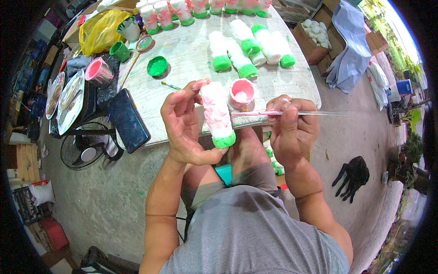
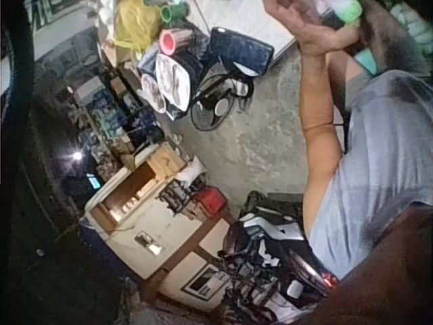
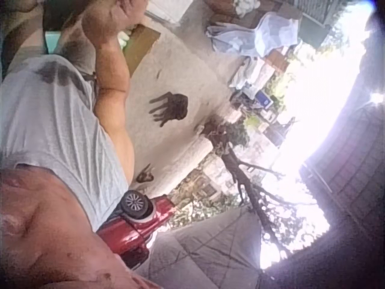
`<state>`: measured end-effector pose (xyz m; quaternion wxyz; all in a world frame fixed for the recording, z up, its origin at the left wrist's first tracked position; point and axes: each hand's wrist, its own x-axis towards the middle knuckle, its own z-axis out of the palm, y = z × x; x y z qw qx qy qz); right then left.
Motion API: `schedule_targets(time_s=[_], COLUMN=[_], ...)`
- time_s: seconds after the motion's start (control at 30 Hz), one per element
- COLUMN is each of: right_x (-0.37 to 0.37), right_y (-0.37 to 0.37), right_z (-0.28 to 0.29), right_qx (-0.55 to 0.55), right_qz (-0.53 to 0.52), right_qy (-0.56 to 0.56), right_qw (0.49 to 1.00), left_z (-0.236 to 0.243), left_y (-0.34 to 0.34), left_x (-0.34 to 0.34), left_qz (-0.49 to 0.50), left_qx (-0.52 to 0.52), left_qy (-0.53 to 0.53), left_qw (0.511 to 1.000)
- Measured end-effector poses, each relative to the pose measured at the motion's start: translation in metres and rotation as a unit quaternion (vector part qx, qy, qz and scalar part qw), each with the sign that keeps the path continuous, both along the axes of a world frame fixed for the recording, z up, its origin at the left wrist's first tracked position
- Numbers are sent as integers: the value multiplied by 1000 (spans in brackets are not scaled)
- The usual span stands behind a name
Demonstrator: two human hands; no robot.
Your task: The person paints pink floral patterns onto small white cylindrical objects with green bases using a fine brush. The person repeatedly dips the brush into pink paint and applies it to the objects, then places them on the table.
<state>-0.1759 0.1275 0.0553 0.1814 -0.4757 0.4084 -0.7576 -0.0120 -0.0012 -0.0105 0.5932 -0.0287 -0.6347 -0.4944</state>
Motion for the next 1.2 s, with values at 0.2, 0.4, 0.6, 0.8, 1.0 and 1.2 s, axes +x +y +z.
schedule_targets(time_s=[0.2,0.4,0.6,0.8,1.0,1.2], right_x=[-12,-29,2,-5,-9,-8], right_y=[7,13,7,10,12,13], right_z=[-15,-5,14,31,39,36], right_qx=[-112,-58,-11,2,-18,27], right_qz=[18,69,128,134,109,109], right_qy=[13,268,276,358,494,479], right_qw=[994,959,952,924,863,870], left_z=[10,27,43,47,48,43], left_y=[-2,30,56,40,41,42], left_x=[3,10,13,28,37,38], left_qz=[-46,-100,-167,-61,44,53], left_qx=[9,74,123,-49,-161,-162], left_qy=[1,19,29,-92,-184,-187], left_qw=[999,992,978,993,969,967])
